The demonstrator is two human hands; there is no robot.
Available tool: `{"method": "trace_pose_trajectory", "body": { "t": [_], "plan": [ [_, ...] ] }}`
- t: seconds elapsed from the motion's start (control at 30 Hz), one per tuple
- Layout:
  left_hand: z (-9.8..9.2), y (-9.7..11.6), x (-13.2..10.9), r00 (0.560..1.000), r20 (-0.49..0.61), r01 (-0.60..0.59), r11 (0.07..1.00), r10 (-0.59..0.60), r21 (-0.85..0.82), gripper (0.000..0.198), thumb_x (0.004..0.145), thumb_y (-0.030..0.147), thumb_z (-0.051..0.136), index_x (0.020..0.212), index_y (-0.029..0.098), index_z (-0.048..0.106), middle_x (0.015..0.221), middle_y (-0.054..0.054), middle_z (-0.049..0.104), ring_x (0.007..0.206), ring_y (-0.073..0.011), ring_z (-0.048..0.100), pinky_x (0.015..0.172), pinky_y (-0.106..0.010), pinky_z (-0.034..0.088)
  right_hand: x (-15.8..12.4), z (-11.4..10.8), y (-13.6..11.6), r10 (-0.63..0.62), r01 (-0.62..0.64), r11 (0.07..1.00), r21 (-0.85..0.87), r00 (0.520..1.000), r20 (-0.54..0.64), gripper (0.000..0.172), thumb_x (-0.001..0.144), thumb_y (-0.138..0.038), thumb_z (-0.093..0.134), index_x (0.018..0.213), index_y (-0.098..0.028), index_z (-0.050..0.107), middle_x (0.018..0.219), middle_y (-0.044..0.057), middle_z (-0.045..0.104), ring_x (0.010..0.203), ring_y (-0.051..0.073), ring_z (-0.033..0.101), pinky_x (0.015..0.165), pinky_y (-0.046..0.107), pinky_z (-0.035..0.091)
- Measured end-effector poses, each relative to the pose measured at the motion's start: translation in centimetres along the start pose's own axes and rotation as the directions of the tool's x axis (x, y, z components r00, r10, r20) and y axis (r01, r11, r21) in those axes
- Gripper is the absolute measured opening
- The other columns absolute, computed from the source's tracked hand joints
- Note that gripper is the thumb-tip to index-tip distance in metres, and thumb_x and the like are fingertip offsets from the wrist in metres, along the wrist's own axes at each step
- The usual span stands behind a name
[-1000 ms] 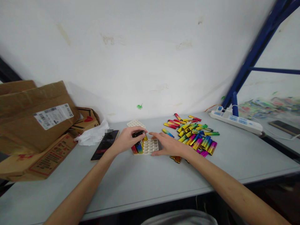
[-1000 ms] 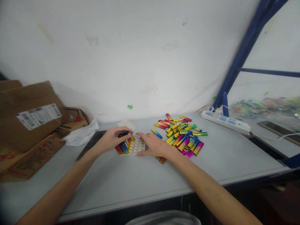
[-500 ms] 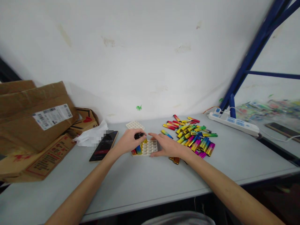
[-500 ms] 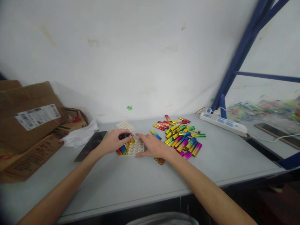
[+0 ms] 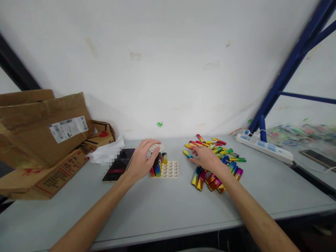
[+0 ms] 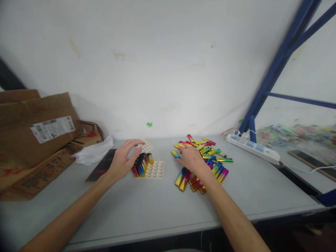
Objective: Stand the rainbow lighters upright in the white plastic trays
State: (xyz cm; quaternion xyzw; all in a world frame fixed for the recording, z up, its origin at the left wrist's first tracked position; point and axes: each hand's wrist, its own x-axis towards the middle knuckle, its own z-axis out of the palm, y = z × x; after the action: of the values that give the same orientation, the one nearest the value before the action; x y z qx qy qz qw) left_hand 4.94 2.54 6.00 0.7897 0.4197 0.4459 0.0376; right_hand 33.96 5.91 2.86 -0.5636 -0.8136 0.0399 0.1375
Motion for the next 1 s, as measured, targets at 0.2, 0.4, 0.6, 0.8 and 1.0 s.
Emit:
{"method": "trace_pose_trajectory", "body": {
  "t": [0.2,0.4,0.6,0.8,1.0],
  "plan": [
    [-0.1,4.0,-1.7,0.939,-0.181,-0.305,0.952,0.293,-0.040,0.015,0.095,0.011,0.054,0.089,0.018,0.066,0.080,-0.004,0.068,0.075,-0.0170,0.063,0.074,-0.030,0.052,-0.1,0.8,0.1,0.046,-0.037,0.996,-0.080,0.993,0.105,0.016,0.093,-0.030,0.066,0.095,-0.014,0.071,0.100,0.015,0.073,0.092,0.029,0.069,0.081,0.038,0.051],
    [2.2,5.1,-2.9,0.979,0.037,-0.197,0.975,0.202,-0.107,0.031,0.097,0.019,0.061,0.128,0.020,0.065,0.124,-0.011,0.070,0.115,-0.0223,0.067,0.103,-0.037,0.054,0.3,-0.8,0.3,-0.100,0.131,0.897,0.421,0.990,-0.096,0.017,0.093,-0.030,0.067,0.103,-0.016,0.070,0.092,0.008,0.073,0.082,0.020,0.066,0.079,0.034,0.052],
    [2.5,4.5,-2.1,0.957,0.246,0.260,0.826,-0.153,-0.500,0.048,0.097,0.040,0.066,0.140,0.021,0.057,0.132,-0.014,0.068,0.115,-0.0261,0.070,0.103,-0.044,0.057,-1.2,-2.8,-2.3,-0.273,0.295,0.480,0.826,0.945,-0.179,0.032,0.088,-0.045,0.077,0.109,-0.020,0.074,0.095,0.006,0.072,0.079,0.016,0.064,0.070,0.029,0.052],
    [2.1,4.7,-1.6,0.783,0.607,0.592,0.460,-0.135,-0.662,0.036,0.093,0.051,0.066,0.099,0.016,0.061,0.084,-0.005,0.067,0.062,-0.0132,0.064,0.056,-0.025,0.051,-1.2,-2.0,-4.3,-0.220,0.339,0.451,0.826,0.939,-0.265,0.041,0.089,-0.048,0.075,0.120,-0.021,0.070,0.082,0.001,0.065,0.072,0.015,0.061,0.067,0.029,0.051],
    [0.7,4.6,-0.8,0.713,0.638,0.697,0.202,-0.289,-0.688,0.035,0.091,0.055,0.055,0.099,0.021,0.054,0.061,0.006,0.046,0.047,-0.0083,0.028,0.043,-0.017,0.018,-0.5,-0.2,-2.6,-0.237,0.321,0.749,0.579,0.947,-0.218,0.037,0.098,-0.047,0.063,0.123,-0.019,0.065,0.092,0.006,0.071,0.085,0.019,0.068,0.080,0.035,0.054]
  ]
}}
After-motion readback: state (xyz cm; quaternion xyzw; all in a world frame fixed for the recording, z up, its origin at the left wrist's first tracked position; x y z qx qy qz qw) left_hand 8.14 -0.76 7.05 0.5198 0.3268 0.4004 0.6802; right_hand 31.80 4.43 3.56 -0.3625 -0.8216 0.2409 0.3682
